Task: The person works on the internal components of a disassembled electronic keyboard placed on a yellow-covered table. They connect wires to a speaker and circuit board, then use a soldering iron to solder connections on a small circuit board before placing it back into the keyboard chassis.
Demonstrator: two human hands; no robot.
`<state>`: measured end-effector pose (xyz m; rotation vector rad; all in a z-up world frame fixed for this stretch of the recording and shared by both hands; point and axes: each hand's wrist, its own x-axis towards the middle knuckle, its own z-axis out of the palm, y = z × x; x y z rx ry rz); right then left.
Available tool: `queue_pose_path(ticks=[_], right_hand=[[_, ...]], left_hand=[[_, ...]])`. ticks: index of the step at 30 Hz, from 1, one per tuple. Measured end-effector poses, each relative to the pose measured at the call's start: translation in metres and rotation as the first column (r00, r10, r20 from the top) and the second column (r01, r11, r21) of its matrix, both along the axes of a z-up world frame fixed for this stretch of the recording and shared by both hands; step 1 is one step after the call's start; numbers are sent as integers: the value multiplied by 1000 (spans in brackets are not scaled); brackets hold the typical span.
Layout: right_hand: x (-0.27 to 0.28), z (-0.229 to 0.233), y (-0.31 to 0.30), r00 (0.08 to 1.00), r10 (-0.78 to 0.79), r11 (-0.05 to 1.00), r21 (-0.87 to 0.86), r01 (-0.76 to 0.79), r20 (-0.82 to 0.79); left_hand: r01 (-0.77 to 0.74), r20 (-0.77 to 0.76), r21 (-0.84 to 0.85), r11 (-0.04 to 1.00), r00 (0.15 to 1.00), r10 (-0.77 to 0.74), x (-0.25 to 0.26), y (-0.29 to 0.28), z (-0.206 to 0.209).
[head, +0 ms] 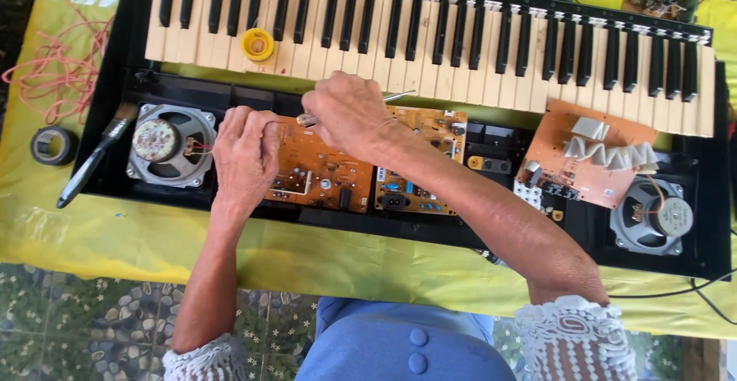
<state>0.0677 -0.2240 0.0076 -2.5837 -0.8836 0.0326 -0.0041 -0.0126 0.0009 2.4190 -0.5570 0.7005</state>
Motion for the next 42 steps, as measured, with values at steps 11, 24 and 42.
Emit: queue_pose_path(ticks=[11, 24, 42], right_hand=[[0, 34, -22, 1000, -1, 963, 270, -4, 16], [-24, 62, -18, 890, 6, 973, 201, -110, 457], [13, 16, -3, 798, -50, 997, 80, 2, 600]], left_hand=[[135, -30, -256, 957, 989, -147, 7, -36, 22], [163, 35, -228, 960, 987, -159, 11, -33, 21], [77, -86, -241, 967, 991, -100, 13, -31, 24]])
